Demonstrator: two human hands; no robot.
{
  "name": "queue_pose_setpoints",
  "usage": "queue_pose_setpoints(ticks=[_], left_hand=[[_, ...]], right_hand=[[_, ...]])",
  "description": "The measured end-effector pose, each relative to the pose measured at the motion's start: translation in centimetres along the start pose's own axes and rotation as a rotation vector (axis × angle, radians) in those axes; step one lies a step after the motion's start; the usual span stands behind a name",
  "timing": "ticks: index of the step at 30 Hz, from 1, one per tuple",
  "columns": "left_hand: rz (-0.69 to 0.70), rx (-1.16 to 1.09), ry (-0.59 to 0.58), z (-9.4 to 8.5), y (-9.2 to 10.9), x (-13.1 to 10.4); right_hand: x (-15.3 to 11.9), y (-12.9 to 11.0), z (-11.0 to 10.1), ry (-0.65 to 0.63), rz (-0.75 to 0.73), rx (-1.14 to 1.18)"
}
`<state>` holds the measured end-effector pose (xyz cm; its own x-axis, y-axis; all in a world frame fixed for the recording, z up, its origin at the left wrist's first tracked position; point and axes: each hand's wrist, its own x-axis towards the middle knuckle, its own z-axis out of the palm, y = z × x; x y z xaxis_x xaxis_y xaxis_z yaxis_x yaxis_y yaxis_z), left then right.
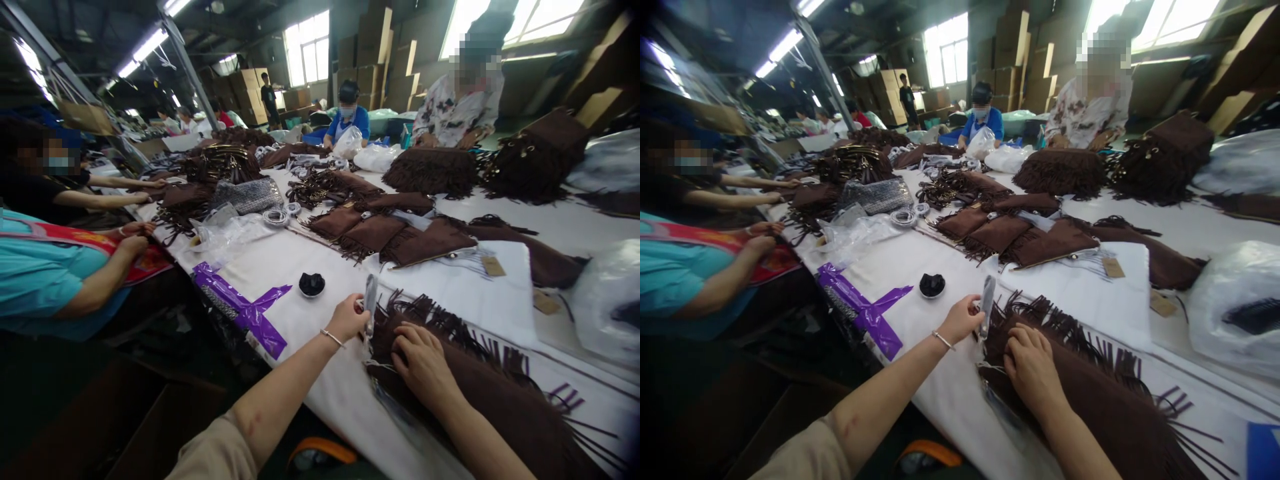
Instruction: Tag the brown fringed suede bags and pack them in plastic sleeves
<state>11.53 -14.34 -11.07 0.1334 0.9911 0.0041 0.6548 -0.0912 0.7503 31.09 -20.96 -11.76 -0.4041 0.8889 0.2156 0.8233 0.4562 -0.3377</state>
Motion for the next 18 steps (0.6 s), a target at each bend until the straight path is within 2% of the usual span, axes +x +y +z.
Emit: queue_pose_setpoints(ticks=[4, 7, 9, 11, 15, 18], left_hand=[[-0.023, -0.088, 0.099, -2.5, -2.4, -3.5], [-0.036, -0.086, 0.128, -3.2, -3.3, -4.6], [-0.016, -0.054, 0.130, -2.8, -2.9, -3.9], [0.030, -0.010, 0.118, -1.8, -1.7, -2.3], [0.065, 0.064, 0.072, 1.3, 1.0, 1.4], [0.015, 0.074, 0.070, 2.6, 1.2, 3.1]], right_hand=[[-1.5, 0.6, -0.5, 0.023, 0.049, -0.033], [-2.3, 0.4, -0.5, 0.070, 0.098, -0.080], [-2.5, -0.4, -0.6, 0.144, 0.086, -0.126], [-2.4, -1.4, -0.6, 0.187, 0.015, -0.172], [-2.8, -2.4, 0.9, 0.094, -0.123, -0.246], [-3.6, -1.7, 2.6, 0.035, -0.117, -0.273]])
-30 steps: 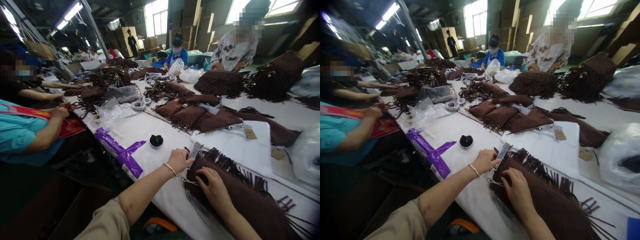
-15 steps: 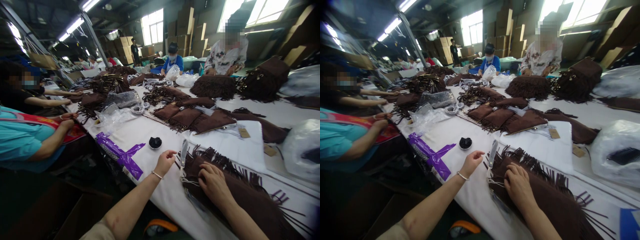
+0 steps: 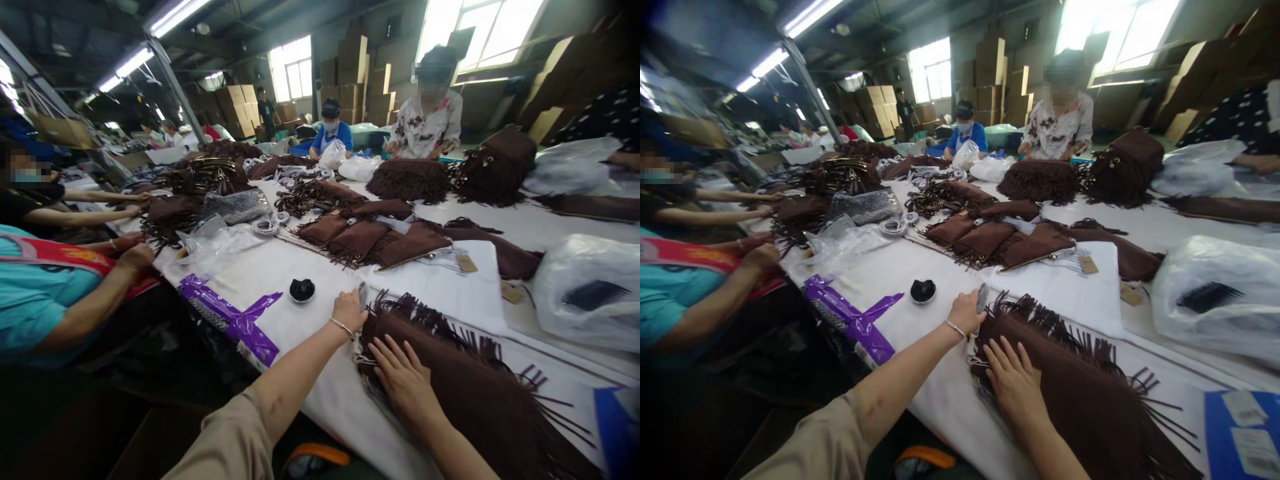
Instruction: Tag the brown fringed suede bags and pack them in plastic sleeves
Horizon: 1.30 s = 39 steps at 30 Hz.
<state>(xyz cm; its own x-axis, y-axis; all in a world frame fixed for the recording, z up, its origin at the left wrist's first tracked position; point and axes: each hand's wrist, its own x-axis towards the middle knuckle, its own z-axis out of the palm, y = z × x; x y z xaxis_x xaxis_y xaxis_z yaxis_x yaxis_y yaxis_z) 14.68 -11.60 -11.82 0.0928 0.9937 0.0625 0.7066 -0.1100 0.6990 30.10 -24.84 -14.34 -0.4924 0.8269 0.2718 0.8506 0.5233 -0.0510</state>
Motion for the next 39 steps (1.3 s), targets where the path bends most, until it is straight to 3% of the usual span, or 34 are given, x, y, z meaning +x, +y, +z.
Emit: queue_pose_setpoints(ticks=[3, 7, 10, 13, 15, 17, 21, 23, 24, 29, 33, 35, 39], left_hand=[[-0.078, -0.047, 0.020, -0.5, -1.7, 0.7], [-0.187, -0.190, 0.113, -2.5, -4.8, -0.1], [-0.186, -0.321, 0.193, -4.1, -5.6, -2.6], [-0.126, -0.404, 0.267, -6.0, -5.3, -6.8], [0.014, -0.378, 0.302, -7.7, -4.7, -10.3], [0.287, -0.238, 0.218, -9.4, -4.0, -13.4], [0.781, 0.141, -0.283, -11.3, -2.0, -16.9], [0.907, 0.339, -0.486, -11.2, -1.0, -16.9], [0.959, 0.428, -0.522, -11.0, -0.6, -16.5], [1.127, 0.680, -0.414, -10.8, 0.4, -13.6], [1.089, 0.713, -0.404, -10.6, -0.3, -13.3], [1.051, 0.704, -0.396, -9.3, -0.6, -14.3], [0.996, 0.586, -0.410, -4.9, -0.2, -16.3]], right_hand=[[-0.7, 0.4, 0.9, -0.033, 0.011, 0.000], [-0.8, 0.5, 0.7, -0.038, 0.001, 0.001], [-0.7, 0.4, 0.4, -0.035, 0.000, -0.006], [-0.8, 0.6, 0.5, -0.044, 0.002, -0.006], [-0.9, 0.9, 0.7, -0.058, 0.005, 0.000], [-1.0, 1.2, 0.8, -0.072, 0.010, 0.007], [-1.1, 1.5, 0.7, -0.074, 0.001, 0.032], [-1.1, 1.6, 0.6, -0.061, -0.002, 0.049], [-1.0, 1.6, 0.5, -0.056, -0.005, 0.059], [-1.5, 2.0, -0.5, -0.010, -0.012, 0.100], [-3.1, 2.2, -1.2, 0.043, 0.005, 0.066], [-3.9, 2.3, -1.0, 0.056, 0.014, 0.067], [-4.7, 2.5, -0.5, 0.083, 0.037, 0.165]])
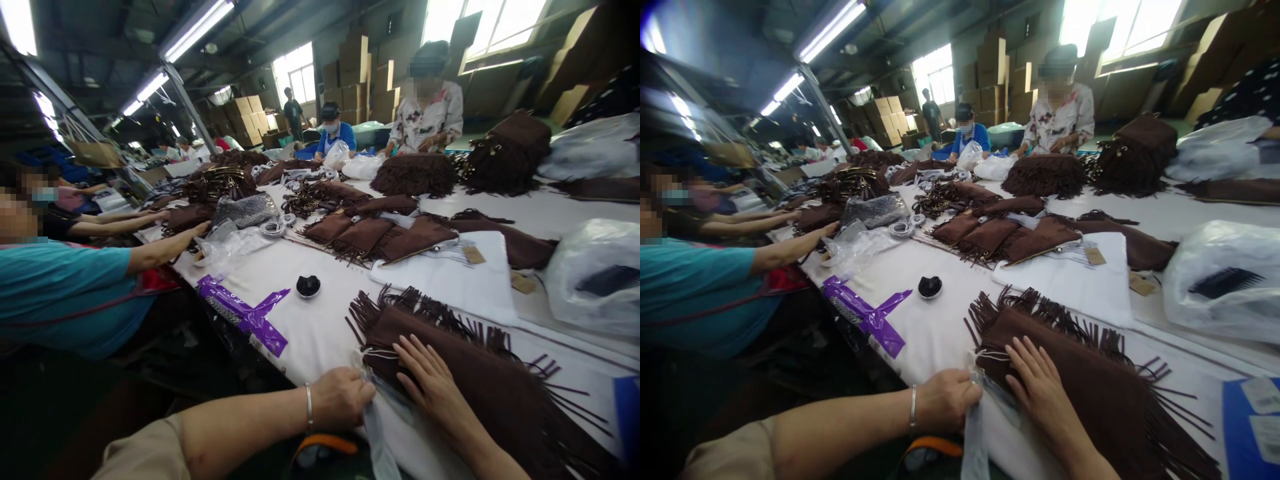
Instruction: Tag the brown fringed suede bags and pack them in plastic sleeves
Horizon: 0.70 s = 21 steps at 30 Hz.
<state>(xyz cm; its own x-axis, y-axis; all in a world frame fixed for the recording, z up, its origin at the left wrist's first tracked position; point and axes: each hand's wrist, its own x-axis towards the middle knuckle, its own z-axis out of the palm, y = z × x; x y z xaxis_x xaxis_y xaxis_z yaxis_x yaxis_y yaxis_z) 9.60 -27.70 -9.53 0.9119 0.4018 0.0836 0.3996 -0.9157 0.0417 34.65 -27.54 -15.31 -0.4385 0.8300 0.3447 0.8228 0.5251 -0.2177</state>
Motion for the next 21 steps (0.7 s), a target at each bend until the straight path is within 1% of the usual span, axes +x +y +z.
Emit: queue_pose_setpoints(ticks=[2, 3, 7, 9, 12, 15, 18, 19, 21], left_hand=[[-0.011, -0.059, -0.017, 0.9, 0.8, 1.0], [0.010, -0.088, -0.038, 1.0, 0.9, 1.4], [0.206, -0.212, -0.131, 0.3, -0.4, 2.0], [0.214, -0.218, -0.187, 0.1, -1.1, 2.3], [0.133, -0.140, -0.272, 0.3, -1.4, 3.5], [0.068, -0.145, -0.277, 0.7, -1.3, 4.9], [-0.015, -0.180, -0.208, 1.4, -0.8, 5.5], [-0.062, -0.176, -0.168, 1.7, -0.4, 5.5], [-0.170, -0.161, -0.075, 2.6, 0.6, 5.3]], right_hand=[[0.0, 0.2, -0.3, -0.010, 0.024, 0.094], [0.0, 0.2, -0.6, -0.018, 0.038, 0.156], [0.1, 0.4, -1.8, -0.035, 0.156, 0.457], [0.1, 0.4, -2.1, -0.021, 0.215, 0.555], [0.2, 0.3, -2.3, 0.007, 0.233, 0.597], [0.2, 0.4, -2.9, 0.011, 0.261, 0.655], [0.2, 0.7, -3.8, 0.026, 0.348, 0.705], [0.3, 0.8, -4.1, 0.035, 0.354, 0.687], [0.5, 0.7, -4.2, 0.023, 0.307, 0.590]])
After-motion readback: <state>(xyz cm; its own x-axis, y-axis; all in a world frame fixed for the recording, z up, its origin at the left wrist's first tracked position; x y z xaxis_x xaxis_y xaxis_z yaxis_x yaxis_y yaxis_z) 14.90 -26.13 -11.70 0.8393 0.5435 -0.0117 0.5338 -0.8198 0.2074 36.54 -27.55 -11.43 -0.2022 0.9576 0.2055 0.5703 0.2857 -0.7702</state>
